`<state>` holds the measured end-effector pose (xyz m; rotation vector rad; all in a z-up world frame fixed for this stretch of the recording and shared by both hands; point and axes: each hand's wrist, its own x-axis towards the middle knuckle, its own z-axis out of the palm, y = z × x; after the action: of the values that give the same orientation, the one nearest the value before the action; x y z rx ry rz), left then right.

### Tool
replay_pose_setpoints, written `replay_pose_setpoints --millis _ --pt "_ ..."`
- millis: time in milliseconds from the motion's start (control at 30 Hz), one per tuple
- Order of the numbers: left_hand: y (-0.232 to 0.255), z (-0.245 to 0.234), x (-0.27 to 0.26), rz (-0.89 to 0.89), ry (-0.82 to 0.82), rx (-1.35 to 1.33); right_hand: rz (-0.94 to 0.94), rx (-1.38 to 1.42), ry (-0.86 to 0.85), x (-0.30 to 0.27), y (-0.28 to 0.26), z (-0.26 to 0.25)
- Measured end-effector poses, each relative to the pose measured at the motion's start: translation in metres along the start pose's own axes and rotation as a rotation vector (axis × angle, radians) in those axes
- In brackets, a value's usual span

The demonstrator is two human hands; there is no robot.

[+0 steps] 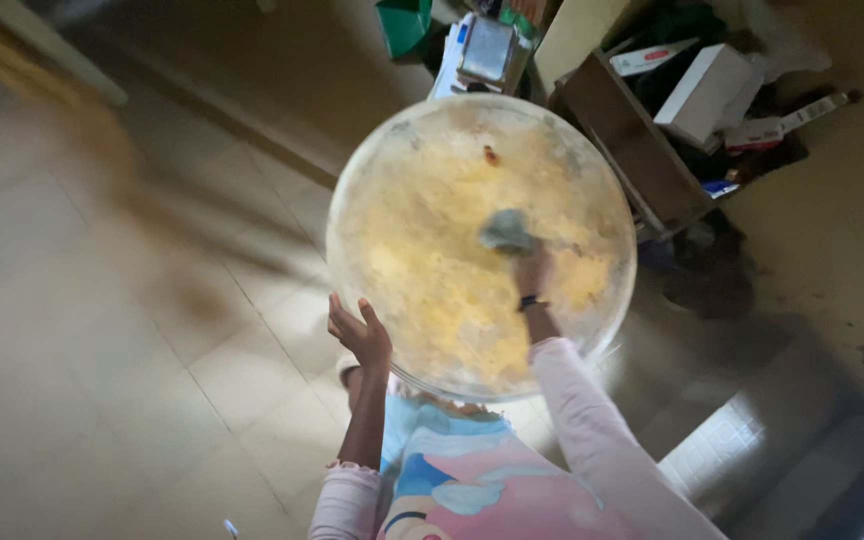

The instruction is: The person wipes the surface of a round table with a cloth, folds the cloth, and then places a large white card and a smaller picture on the table.

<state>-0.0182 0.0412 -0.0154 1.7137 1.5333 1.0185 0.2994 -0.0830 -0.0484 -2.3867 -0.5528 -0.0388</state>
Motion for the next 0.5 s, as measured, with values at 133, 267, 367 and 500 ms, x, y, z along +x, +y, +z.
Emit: replay_pose_setpoints --millis 133,267,367,500 --pt "-0.029 -0.007 0.038 -0.043 -0.111 0.023 0.277 0.000 0.193 0.011 -0.022 -0.003" --pt "-0.039 -0.028 0.092 0.054 -0.301 -0.025 0.019 0.035 0.125 -0.048 -0.109 0.098" --pt "-0.044 -0.054 0.131 -0.014 -0.433 -0.041 0.272 0.856 -0.175 -0.118 -0.209 0.185" --pt "-0.049 -0.070 0.179 0.111 -0.348 -0.028 -0.154 0.550 -0.738 -0.171 -0.263 0.225"
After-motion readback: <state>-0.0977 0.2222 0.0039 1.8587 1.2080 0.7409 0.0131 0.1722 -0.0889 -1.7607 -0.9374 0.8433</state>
